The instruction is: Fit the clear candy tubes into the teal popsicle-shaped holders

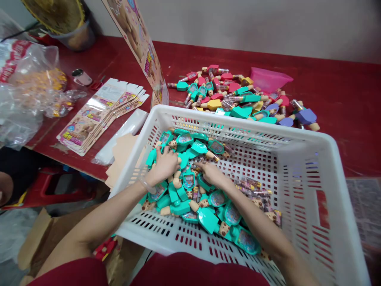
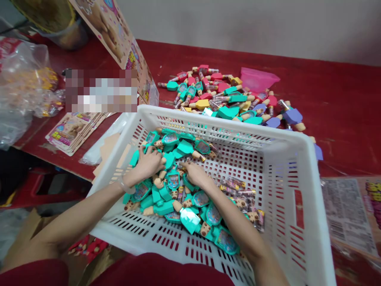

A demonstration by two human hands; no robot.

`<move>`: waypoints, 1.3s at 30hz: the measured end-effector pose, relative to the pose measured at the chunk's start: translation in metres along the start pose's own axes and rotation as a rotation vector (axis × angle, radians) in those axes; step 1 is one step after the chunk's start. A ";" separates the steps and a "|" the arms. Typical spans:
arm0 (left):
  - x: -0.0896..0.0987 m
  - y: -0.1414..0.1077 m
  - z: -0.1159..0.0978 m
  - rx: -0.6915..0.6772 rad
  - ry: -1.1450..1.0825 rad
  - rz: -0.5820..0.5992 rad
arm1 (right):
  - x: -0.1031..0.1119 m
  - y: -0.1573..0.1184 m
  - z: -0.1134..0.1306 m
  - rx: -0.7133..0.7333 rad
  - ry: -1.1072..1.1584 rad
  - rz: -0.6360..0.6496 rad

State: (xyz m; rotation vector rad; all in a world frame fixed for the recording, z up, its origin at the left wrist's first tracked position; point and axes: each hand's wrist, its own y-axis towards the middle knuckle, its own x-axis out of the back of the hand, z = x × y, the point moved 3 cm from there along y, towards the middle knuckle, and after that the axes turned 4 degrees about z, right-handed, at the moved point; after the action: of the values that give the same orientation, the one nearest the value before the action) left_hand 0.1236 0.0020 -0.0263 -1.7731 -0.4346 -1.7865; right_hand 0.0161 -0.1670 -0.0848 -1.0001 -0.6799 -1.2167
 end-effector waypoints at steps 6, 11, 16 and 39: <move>0.049 0.001 0.018 0.164 -0.820 -0.155 | -0.011 0.003 -0.005 -0.057 -0.192 -0.043; 0.070 -0.001 0.015 0.251 -1.475 -0.157 | 0.010 -0.002 -0.012 0.005 -0.140 -0.143; 0.067 -0.003 0.009 0.254 -1.757 -0.190 | 0.079 -0.042 -0.014 0.186 0.347 -0.424; 0.063 -0.017 -0.015 0.122 -1.361 0.274 | 0.105 -0.064 0.018 0.330 0.158 -0.438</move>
State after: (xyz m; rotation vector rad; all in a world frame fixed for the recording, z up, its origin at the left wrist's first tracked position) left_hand 0.1041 -0.0046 0.0378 -2.5525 -0.7113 -0.1407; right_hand -0.0189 -0.1990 0.0304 -0.4856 -0.9694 -1.4825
